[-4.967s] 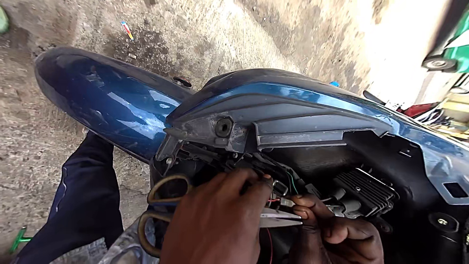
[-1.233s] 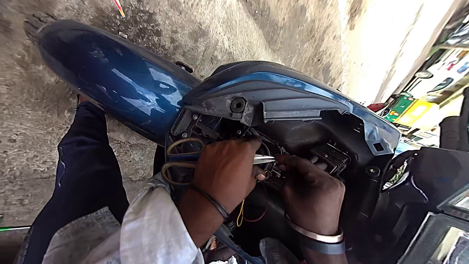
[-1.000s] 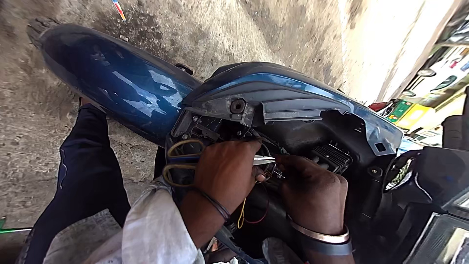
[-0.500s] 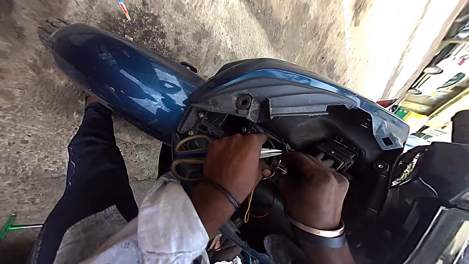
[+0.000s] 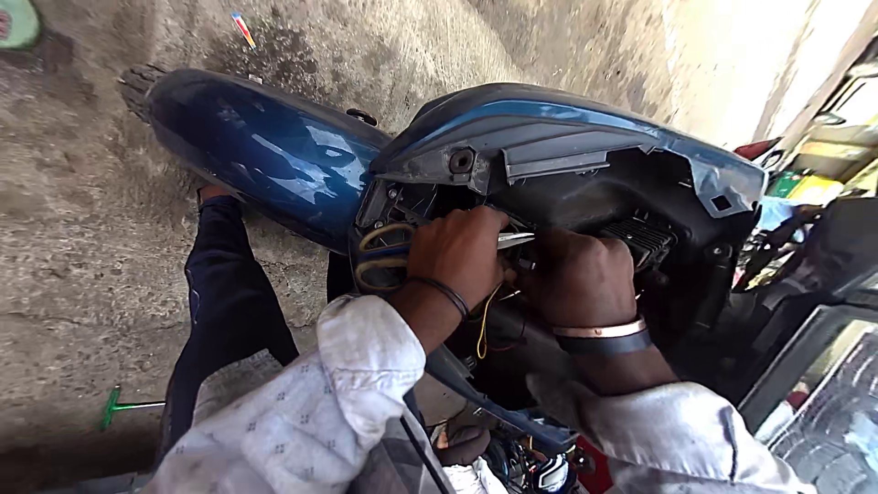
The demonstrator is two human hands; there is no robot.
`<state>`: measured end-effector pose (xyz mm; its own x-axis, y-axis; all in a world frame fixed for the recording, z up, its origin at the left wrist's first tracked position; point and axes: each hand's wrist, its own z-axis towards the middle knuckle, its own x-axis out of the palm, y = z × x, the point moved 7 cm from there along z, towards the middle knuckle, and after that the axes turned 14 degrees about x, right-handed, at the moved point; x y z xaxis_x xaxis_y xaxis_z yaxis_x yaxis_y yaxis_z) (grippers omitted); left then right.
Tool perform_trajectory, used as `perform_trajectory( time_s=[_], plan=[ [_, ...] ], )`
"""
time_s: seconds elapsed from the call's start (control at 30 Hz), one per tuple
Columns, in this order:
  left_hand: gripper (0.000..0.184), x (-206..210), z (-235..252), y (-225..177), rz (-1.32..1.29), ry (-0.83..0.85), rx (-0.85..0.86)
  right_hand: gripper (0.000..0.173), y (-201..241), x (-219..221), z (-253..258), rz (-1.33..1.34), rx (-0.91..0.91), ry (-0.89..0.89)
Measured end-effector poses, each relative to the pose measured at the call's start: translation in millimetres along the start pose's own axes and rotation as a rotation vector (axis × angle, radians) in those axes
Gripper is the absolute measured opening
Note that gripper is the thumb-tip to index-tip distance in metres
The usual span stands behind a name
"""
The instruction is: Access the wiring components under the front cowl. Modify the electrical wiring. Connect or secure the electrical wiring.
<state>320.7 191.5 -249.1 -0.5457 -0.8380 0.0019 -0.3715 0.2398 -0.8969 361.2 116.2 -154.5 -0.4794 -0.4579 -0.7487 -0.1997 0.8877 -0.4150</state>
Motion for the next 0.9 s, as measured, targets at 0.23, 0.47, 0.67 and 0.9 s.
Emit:
perform_trajectory(
  time_s=[0.23, 0.47, 0.67, 0.9],
  plan=[
    [0.017, 4, -21, -25, 0.075, -0.304, 0.310, 0.087, -6, -5, 20, 0.040, 0.104, 0.457],
    [0.017, 0, -12, -41, 0.249, -0.425, 0.468, 0.112, 2, -18, 16, 0.024, 0.066, 0.611],
    [0.024, 1, -1, -35, 0.215, -0.325, 0.301, 0.043, -12, -10, 36, 0.079, 0.022, 0.585],
    [0.028, 2, 3, -34, 0.184, -0.246, 0.243, 0.022, -17, -9, 46, -0.156, -0.130, 0.557]
  ],
)
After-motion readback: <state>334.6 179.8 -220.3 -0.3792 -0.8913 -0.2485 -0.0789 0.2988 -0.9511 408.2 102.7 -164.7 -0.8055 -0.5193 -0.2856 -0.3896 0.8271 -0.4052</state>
